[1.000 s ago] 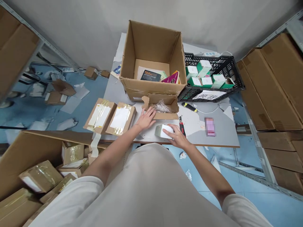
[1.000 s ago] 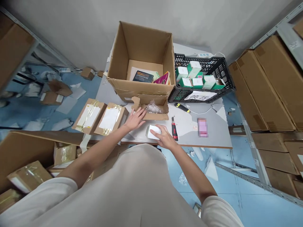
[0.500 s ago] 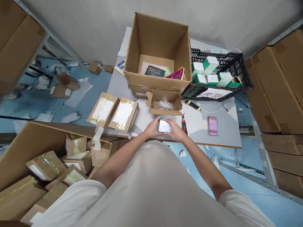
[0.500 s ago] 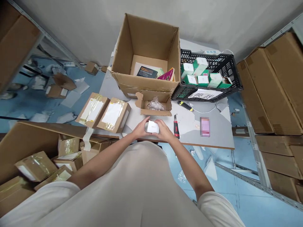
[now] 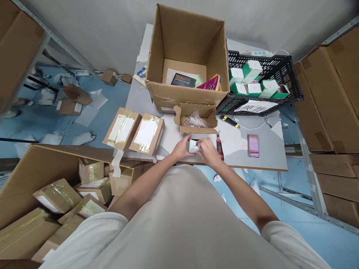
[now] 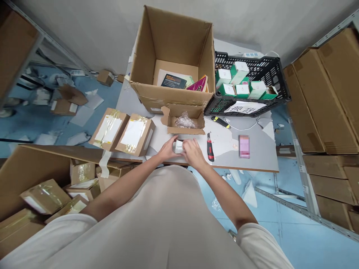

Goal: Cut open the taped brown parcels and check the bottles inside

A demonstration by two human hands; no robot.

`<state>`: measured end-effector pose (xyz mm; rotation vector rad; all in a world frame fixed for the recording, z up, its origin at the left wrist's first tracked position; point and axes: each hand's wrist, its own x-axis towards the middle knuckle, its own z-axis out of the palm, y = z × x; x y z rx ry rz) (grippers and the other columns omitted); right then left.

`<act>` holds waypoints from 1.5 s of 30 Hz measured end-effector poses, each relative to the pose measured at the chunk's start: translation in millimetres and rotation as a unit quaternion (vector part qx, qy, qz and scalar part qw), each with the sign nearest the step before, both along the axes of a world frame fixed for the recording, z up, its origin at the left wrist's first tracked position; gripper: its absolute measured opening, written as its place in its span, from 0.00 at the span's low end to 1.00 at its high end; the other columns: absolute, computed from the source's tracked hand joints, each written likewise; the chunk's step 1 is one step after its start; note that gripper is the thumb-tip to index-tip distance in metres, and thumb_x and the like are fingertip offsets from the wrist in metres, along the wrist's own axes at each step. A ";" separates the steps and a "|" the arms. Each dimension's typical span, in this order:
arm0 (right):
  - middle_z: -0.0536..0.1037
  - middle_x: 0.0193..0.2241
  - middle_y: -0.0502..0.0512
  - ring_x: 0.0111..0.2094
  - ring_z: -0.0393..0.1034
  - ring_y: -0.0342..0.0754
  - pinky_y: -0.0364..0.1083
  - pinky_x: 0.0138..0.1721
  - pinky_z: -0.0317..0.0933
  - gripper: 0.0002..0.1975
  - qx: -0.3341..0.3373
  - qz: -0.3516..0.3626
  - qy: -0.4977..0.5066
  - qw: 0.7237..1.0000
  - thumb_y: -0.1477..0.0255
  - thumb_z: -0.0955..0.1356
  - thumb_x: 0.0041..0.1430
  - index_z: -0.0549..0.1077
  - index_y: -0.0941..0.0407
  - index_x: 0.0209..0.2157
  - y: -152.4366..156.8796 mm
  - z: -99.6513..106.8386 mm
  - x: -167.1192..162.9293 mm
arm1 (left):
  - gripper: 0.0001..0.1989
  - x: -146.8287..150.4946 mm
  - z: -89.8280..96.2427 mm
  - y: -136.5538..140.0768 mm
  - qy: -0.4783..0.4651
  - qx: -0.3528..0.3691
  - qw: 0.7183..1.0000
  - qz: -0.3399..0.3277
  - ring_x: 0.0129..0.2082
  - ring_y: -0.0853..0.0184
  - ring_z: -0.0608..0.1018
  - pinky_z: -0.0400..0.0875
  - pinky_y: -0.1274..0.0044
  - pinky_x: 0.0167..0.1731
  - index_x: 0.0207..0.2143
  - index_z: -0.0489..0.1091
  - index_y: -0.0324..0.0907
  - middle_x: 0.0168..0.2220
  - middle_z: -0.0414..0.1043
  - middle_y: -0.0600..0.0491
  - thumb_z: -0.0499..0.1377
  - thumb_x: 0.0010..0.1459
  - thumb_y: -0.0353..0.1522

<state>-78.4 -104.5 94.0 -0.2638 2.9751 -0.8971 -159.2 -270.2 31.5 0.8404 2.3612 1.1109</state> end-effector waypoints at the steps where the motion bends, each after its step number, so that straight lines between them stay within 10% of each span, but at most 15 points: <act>1: 0.71 0.46 0.61 0.53 0.64 0.55 0.65 0.58 0.52 0.04 -0.006 0.024 0.027 0.999 0.75 0.63 0.59 0.66 0.53 0.36 -2.1 -3.5 10.7 | 0.47 -1.6 -0.6 -0.2 -0.001 0.006 1.000 -0.004 0.54 0.56 0.71 0.67 0.67 0.53 0.61 0.49 0.39 0.56 0.64 0.42 0.68 0.42 0.40; 7: 0.75 0.47 0.59 0.53 0.67 0.52 0.59 0.56 0.61 0.10 -0.060 0.077 0.034 0.995 0.69 0.60 0.63 0.72 0.52 0.38 -9.6 -33.2 55.6 | 0.41 -11.8 1.7 -14.4 0.018 0.011 0.996 -0.083 0.60 0.57 0.64 0.61 0.67 0.59 0.62 0.49 0.36 0.60 0.57 0.40 0.62 0.48 0.33; 11: 0.73 0.49 0.61 0.52 0.66 0.55 0.58 0.52 0.63 0.14 -0.016 -0.055 0.018 0.998 0.71 0.60 0.63 0.71 0.52 0.48 -6.4 -28.9 36.1 | 0.43 -12.1 23.4 -25.3 0.051 -0.009 0.991 -0.123 0.63 0.57 0.59 0.58 0.68 0.60 0.65 0.43 0.35 0.64 0.51 0.40 0.59 0.49 0.32; 16: 0.65 0.57 0.61 0.53 0.62 0.60 0.60 0.52 0.59 0.29 0.007 -0.007 -0.032 0.999 0.69 0.68 0.56 0.60 0.53 0.59 10.3 -10.0 -1.7 | 0.35 -11.6 47.5 -7.9 0.150 -0.049 0.979 -0.126 0.55 0.53 0.64 0.57 0.62 0.57 0.58 0.59 0.40 0.55 0.63 0.43 0.59 0.51 0.47; 32: 0.67 0.44 0.61 0.46 0.67 0.54 0.50 0.45 0.65 0.21 -0.030 -0.015 0.016 0.999 0.58 0.69 0.54 0.68 0.56 0.44 35.1 -26.8 5.1 | 0.28 -14.1 44.6 -4.0 0.234 -0.052 0.964 -0.118 0.47 0.53 0.69 0.60 0.63 0.47 0.40 0.69 0.38 0.45 0.68 0.41 0.57 0.50 0.54; 36: 0.70 0.49 0.64 0.54 0.63 0.58 0.60 0.57 0.53 0.21 0.033 -0.051 0.043 0.997 0.57 0.65 0.59 0.69 0.56 0.47 29.2 -32.9 15.1 | 0.20 -2.3 36.8 -23.2 0.244 -0.053 0.965 -0.080 0.56 0.53 0.66 0.55 0.62 0.53 0.49 0.67 0.38 0.54 0.67 0.39 0.50 0.60 0.41; 41: 0.73 0.50 0.62 0.57 0.59 0.58 0.69 0.61 0.29 0.14 0.151 -0.049 0.034 0.987 0.65 0.60 0.64 0.73 0.56 0.43 5.2 -15.9 14.1 | 0.38 18.6 27.4 -14.4 0.197 -0.052 0.973 -0.104 0.64 0.50 0.55 0.52 0.62 0.57 0.64 0.47 0.31 0.64 0.52 0.34 0.53 0.56 0.42; 45: 0.76 0.45 0.65 0.54 0.59 0.61 0.74 0.57 0.21 0.13 0.222 -0.083 -0.030 0.971 0.63 0.62 0.62 0.72 0.56 0.42 -20.1 7.6 0.6 | 0.40 21.5 11.2 4.6 0.157 -0.046 0.986 -0.035 0.55 0.48 0.66 0.59 0.62 0.53 0.61 0.51 0.30 0.55 0.63 0.34 0.58 0.49 0.39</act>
